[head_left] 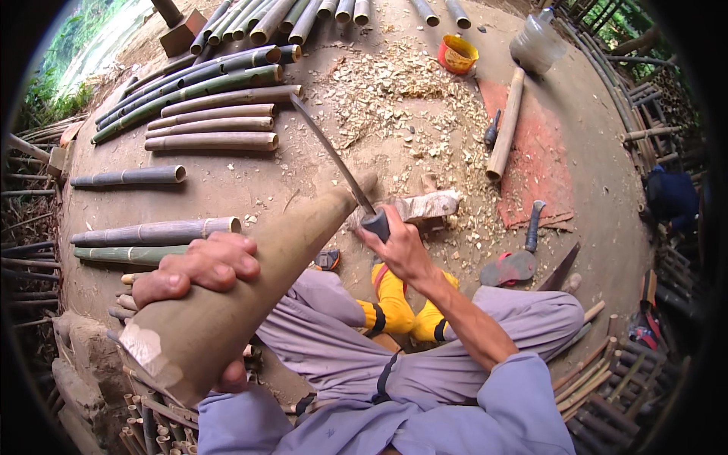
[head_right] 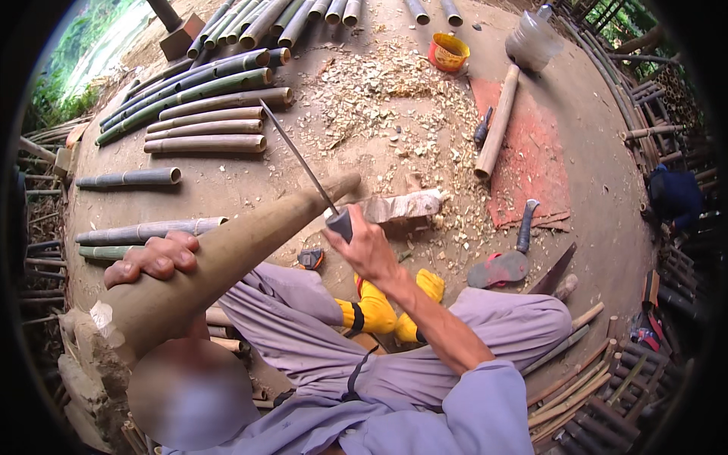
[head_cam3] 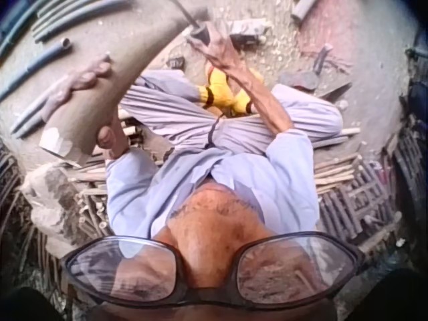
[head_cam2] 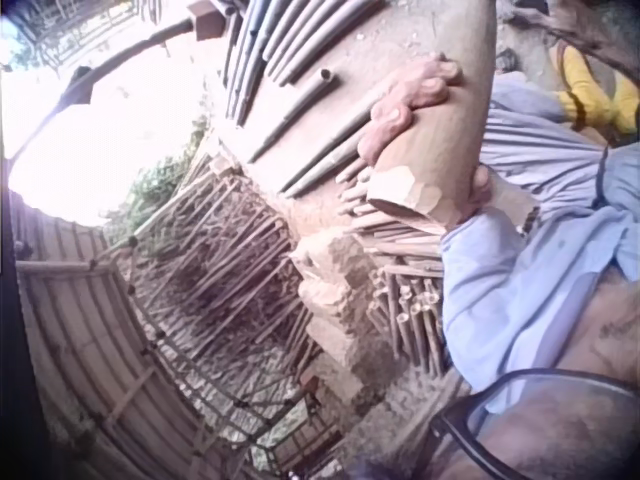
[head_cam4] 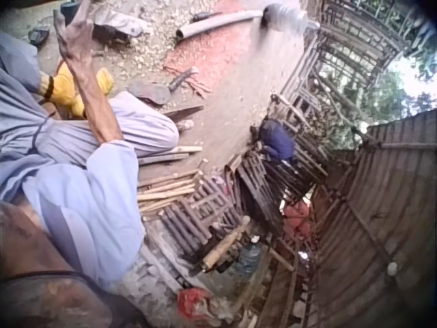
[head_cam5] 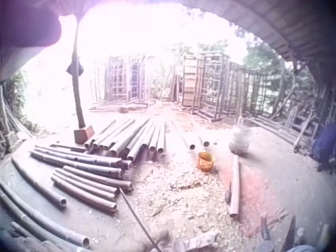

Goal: The person cuts a bamboo pole using a saw, measures the pole with a tape measure, and then uses a knife to carve the end of the bamboo.

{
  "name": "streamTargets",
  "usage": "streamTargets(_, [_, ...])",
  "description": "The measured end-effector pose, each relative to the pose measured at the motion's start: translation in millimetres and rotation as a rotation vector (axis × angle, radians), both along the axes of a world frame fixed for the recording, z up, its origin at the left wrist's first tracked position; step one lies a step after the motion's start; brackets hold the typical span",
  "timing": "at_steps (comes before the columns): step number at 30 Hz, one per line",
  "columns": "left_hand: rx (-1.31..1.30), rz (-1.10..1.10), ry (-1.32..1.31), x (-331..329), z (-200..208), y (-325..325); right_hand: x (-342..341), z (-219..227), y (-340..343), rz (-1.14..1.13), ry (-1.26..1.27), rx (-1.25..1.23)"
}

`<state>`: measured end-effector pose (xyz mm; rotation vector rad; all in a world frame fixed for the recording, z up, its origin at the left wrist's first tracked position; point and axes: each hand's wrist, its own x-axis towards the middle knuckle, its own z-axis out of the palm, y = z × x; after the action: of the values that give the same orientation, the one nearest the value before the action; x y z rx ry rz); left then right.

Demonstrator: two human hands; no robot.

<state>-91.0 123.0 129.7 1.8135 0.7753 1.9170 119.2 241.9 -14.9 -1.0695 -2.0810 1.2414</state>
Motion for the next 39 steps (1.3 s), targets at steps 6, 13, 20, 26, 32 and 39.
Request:
streamTargets(6, [-0.026, -0.016, 0.004, 6, 1, 18, 8, 17, -2, -0.131, 0.333, 0.435])
streamTargets(13, [-0.034, -0.099, 0.056, -7, 9, 26, 28, -9, 9, -0.099, -0.06, -0.145])
streamTargets(20, [-0.028, -0.159, 0.027, 5, 15, 40, 12, 15, 10, -0.147, 0.406, 0.33])
streamTargets(26, [-0.043, -0.143, 0.014, 7, 19, 32, 21, -9, 10, -0.089, -0.078, -0.165])
streamTargets(32, [-0.054, -0.185, 0.064, 10, 18, 41, 12, 45, 1, -0.225, 0.514, 0.267])
streamTargets(39, [-0.009, -0.119, 0.028, 21, 12, 45, 22, -13, 15, -0.086, -0.063, -0.105])
